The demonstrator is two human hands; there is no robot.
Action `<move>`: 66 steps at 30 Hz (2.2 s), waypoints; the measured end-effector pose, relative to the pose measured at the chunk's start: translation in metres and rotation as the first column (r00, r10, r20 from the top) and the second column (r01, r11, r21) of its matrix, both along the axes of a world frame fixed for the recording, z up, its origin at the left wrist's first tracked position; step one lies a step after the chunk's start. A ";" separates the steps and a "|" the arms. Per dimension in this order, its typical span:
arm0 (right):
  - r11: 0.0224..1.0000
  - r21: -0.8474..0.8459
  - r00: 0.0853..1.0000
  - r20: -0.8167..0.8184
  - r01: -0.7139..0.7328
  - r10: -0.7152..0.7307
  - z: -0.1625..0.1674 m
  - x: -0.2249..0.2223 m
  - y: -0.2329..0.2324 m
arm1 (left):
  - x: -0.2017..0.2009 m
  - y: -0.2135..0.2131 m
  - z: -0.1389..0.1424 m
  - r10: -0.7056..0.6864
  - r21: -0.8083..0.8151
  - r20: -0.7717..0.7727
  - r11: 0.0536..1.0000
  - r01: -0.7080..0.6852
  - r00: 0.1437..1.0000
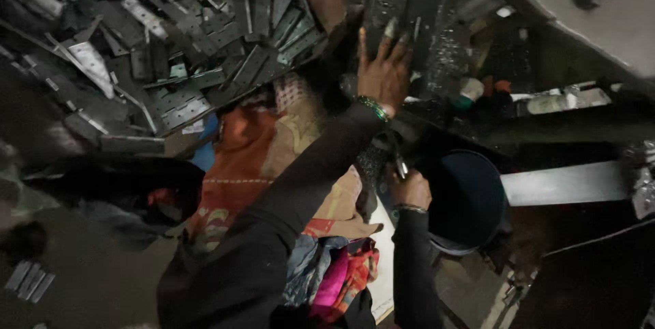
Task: The person holds a flat metal bracket plate steady on the work surface with one hand and repeatedly runs a file over its edge with the other hand, working the piece throughout the clip. A large pile of similar punched metal brackets sits beside the work area.
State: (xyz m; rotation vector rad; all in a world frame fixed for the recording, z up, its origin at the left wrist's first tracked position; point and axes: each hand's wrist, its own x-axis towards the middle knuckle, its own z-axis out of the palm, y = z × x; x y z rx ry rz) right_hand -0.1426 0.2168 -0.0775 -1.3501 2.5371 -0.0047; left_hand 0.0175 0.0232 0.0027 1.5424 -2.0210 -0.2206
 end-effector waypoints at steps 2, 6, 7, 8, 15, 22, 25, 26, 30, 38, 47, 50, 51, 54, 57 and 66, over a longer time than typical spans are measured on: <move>0.998 0.042 0.999 0.010 -0.051 0.051 -0.003 -0.005 -0.003 | 0.004 0.005 -0.006 -0.046 -0.018 -0.004 0.999 0.045 0.999; 0.985 0.085 0.989 0.040 -0.147 0.144 0.023 -0.028 -0.017 | 0.006 0.011 -0.009 -0.049 -0.033 0.031 0.998 0.050 0.998; 0.986 0.068 0.988 0.025 -0.153 0.152 0.030 -0.032 -0.015 | 0.006 0.012 -0.008 -0.061 0.012 0.044 0.998 0.061 0.997; 0.986 0.043 0.987 0.011 -0.162 0.162 0.036 -0.037 -0.013 | 0.005 0.012 -0.007 -0.072 0.051 0.059 0.996 0.069 0.996; 0.997 0.055 0.997 -0.047 -0.052 0.054 -0.066 -0.041 -0.004 | 0.004 0.010 -0.003 -0.063 0.000 -0.011 0.998 0.063 0.998; 0.987 0.042 0.987 -0.034 -0.156 0.158 -0.058 -0.056 -0.009 | 0.012 0.006 -0.001 -0.069 -0.006 0.012 0.998 0.069 0.998; 0.972 0.063 0.956 -0.175 -0.228 0.236 0.003 -0.053 0.001 | 0.008 -0.001 0.000 -0.066 0.032 0.060 0.997 0.064 0.996; 0.979 0.037 0.966 -0.161 -0.198 0.202 0.014 -0.044 0.005 | 0.006 -0.005 -0.001 -0.057 0.049 0.088 0.997 0.053 0.994; 0.993 -0.054 0.987 -0.127 -0.107 0.100 0.008 -0.011 0.007 | -0.001 -0.018 -0.007 0.032 -0.097 0.101 0.995 -0.022 0.994; 0.992 -0.045 0.992 -0.051 -0.122 0.120 -0.008 -0.021 -0.002 | -0.001 -0.011 -0.013 -0.008 -0.084 0.088 0.996 0.015 0.996; 0.993 -0.010 0.991 -0.076 -0.115 0.114 -0.028 -0.038 0.007 | 0.004 -0.006 0.000 -0.010 -0.039 0.098 0.999 0.014 0.995; 0.999 0.025 0.998 -0.048 -0.028 0.029 -0.091 -0.041 0.006 | 0.003 -0.005 -0.004 0.001 -0.109 0.022 0.994 0.002 1.000; 1.000 0.030 0.999 -0.041 -0.004 0.006 -0.101 -0.046 0.005 | 0.003 -0.006 -0.006 0.014 -0.143 -0.003 0.990 -0.015 1.000; 0.995 0.090 0.998 0.042 -0.043 0.039 -0.097 -0.053 0.003 | 0.003 -0.009 -0.012 -0.002 -0.028 0.071 1.000 0.004 0.997; 0.989 0.084 0.992 0.037 -0.119 0.117 -0.038 -0.057 -0.004 | -0.002 -0.017 -0.017 -0.038 -0.026 0.102 0.999 0.041 0.994; 0.999 0.035 0.995 -0.094 0.021 -0.018 -0.001 0.002 0.003 | -0.018 -0.046 -0.029 0.005 -0.061 0.081 0.998 0.000 0.997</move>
